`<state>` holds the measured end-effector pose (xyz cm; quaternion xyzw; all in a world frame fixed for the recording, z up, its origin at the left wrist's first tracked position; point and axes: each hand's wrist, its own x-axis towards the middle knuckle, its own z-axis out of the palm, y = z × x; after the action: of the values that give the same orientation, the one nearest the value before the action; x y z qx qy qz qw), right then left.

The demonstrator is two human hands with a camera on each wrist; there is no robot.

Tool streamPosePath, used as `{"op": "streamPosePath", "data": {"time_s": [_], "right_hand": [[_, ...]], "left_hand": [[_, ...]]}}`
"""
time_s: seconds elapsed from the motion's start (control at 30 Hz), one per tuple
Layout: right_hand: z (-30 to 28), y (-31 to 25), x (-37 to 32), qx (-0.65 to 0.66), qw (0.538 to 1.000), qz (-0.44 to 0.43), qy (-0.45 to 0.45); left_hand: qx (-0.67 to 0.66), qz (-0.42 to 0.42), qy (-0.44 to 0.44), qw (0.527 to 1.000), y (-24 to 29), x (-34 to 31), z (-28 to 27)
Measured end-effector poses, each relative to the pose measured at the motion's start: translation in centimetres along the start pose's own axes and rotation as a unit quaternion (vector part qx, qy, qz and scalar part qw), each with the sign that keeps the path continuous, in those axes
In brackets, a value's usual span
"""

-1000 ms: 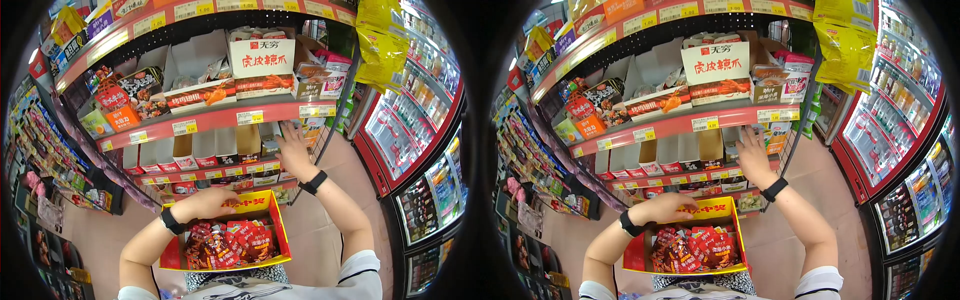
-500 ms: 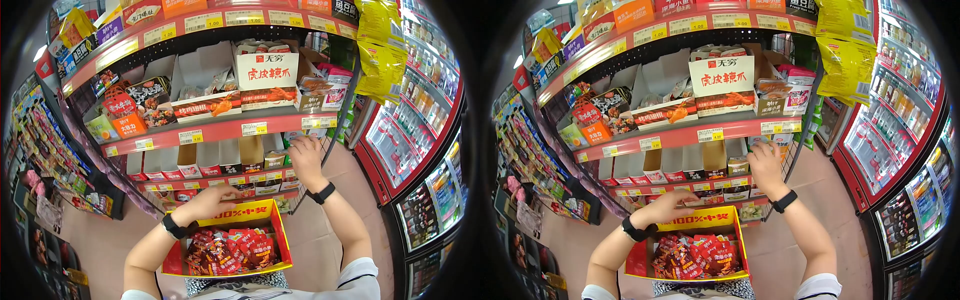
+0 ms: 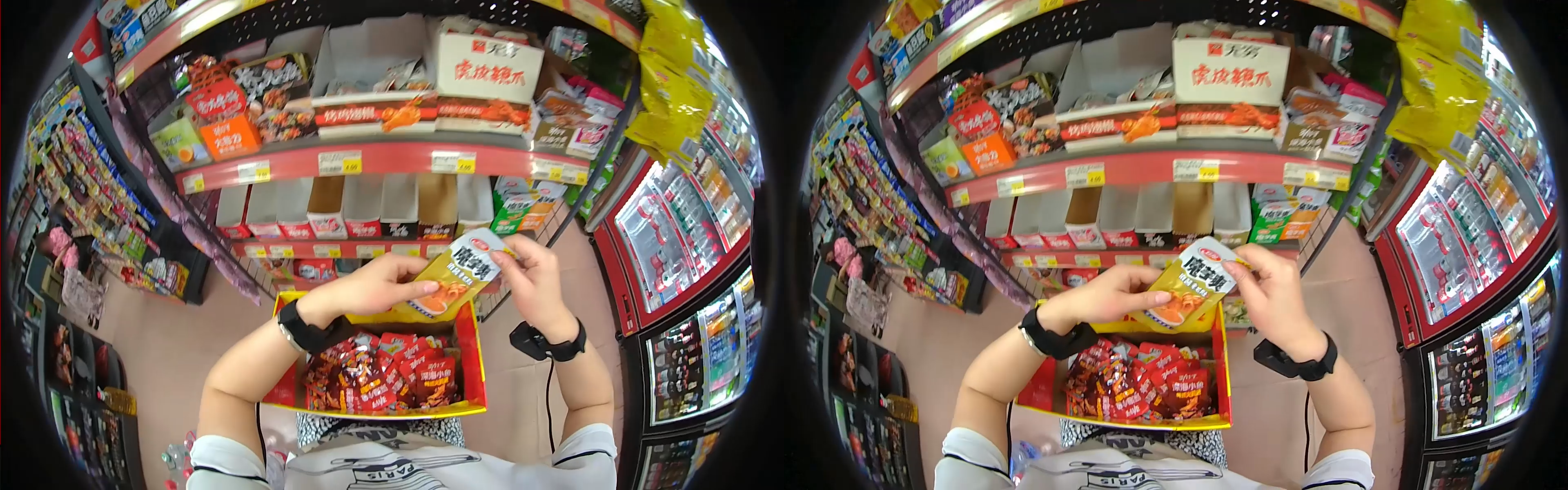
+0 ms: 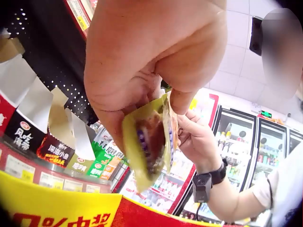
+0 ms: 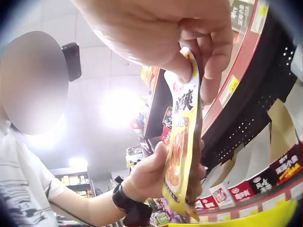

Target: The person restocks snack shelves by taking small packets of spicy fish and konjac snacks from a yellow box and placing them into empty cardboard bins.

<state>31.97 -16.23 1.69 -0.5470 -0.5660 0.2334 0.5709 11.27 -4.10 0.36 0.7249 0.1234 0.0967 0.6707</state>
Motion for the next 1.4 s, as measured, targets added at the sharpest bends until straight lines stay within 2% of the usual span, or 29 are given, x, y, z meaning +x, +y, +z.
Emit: {"op": "streamPosePath", "data": {"time_s": [0.13,0.2,0.27,0.37,0.47,0.53,0.6,0.63,0.67,0.73,0.8,0.83,0.87,0.93,0.97,1.0,1.03,1.07,1.13,1.17,1.2,1.27,1.3,1.33,1.4], "right_hand": [[0.4,-0.6,-0.7,0.029,0.997,0.043,-0.056],[0.5,-0.6,-1.2,0.031,0.995,0.041,-0.087],[0.6,-0.9,-1.5,-0.018,0.993,0.036,-0.113],[0.8,-1.0,-1.8,0.002,0.99,0.051,-0.134],[0.5,-0.6,-1.8,0.023,0.987,0.088,-0.129],[0.3,-0.2,-1.8,0.042,0.988,0.103,-0.11],[0.1,0.1,-1.8,0.04,0.987,0.103,-0.118],[0.2,0.4,-1.9,0.039,0.987,0.104,-0.117],[0.3,0.7,-2.0,0.042,0.985,0.098,-0.138],[0.5,1.0,-2.3,0.045,0.982,0.091,-0.158],[0.7,1.0,-2.3,-0.012,0.957,0.128,-0.26],[1.0,0.7,-2.3,-0.052,0.948,0.11,-0.294],[1.2,1.1,-2.3,-0.11,0.936,0.054,-0.33],[2.1,0.1,-2.4,-0.136,0.894,0.117,-0.409],[2.4,0.4,-2.7,-0.137,0.895,0.041,-0.422],[2.6,0.8,-2.8,-0.162,0.87,0.041,-0.464],[2.9,0.8,-3.0,-0.178,0.863,0.04,-0.471],[3.2,0.9,-3.1,-0.194,0.856,0.04,-0.478],[3.3,1.7,-3.5,-0.194,0.865,0.029,-0.462],[3.1,2.1,-3.5,-0.193,0.873,0.02,-0.448],[2.9,2.4,-3.4,-0.201,0.877,0.021,-0.436],[2.3,2.8,-3.2,-0.217,0.896,-0.057,-0.384],[1.8,2.8,-2.9,-0.23,0.897,-0.05,-0.374],[1.2,2.9,-2.7,-0.237,0.9,-0.048,-0.363],[0.1,3.1,-2.3,-0.228,0.927,-0.069,-0.289]], "left_hand": [[0.007,-0.009,-0.001,1.0,0.3,-1.4,0.0],[0.015,-0.038,0.006,0.999,0.7,-2.4,-0.2],[0.018,-0.039,0.009,0.999,0.4,-3.3,-0.5],[0.07,-0.036,0.031,0.996,-0.1,-4.9,-1.3],[0.083,-0.122,0.031,0.989,-0.5,-6.8,-2.5],[0.081,-0.12,0.037,0.989,-1.2,-8.1,-3.4],[0.22,-0.217,0.008,0.951,-1.6,-9.1,-4.2],[0.196,-0.257,-0.003,0.946,-0.8,-9.4,-3.9],[0.196,-0.257,-0.005,0.946,-1.2,-9.6,-3.9],[0.281,-0.287,-0.088,0.912,-1.8,-9.8,-3.6],[0.295,-0.303,-0.099,0.901,-2.4,-9.9,-2.9],[0.35,-0.283,-0.132,0.883,-3.5,-9.9,-2.7],[0.404,-0.261,-0.164,0.861,-4.5,-9.9,-2.5],[0.39,-0.262,-0.178,0.864,-5.4,-9.5,-1.9],[0.4,-0.27,-0.22,0.847,-5.7,-9.1,-1.5],[0.41,-0.278,-0.262,0.828,-6.1,-8.8,-1.2],[0.396,-0.3,-0.258,0.829,-6.7,-8.8,-0.9],[0.4,-0.298,-0.258,0.827,-7.2,-8.9,-0.8],[0.377,-0.215,-0.229,0.871,-6.3,-8.5,-0.8],[0.424,-0.234,-0.232,0.844,-5.6,-8.1,-0.8],[0.434,-0.223,-0.236,0.84,-5.3,-7.5,-0.9],[0.435,-0.173,-0.16,0.869,-5.2,-7.4,-1.2],[0.415,-0.154,-0.143,0.885,-4.6,-7.2,-1.4],[0.421,-0.145,-0.15,0.883,-3.9,-6.7,-1.7],[0.389,-0.156,-0.131,0.899,-2.3,-5.8,-1.8]]}}
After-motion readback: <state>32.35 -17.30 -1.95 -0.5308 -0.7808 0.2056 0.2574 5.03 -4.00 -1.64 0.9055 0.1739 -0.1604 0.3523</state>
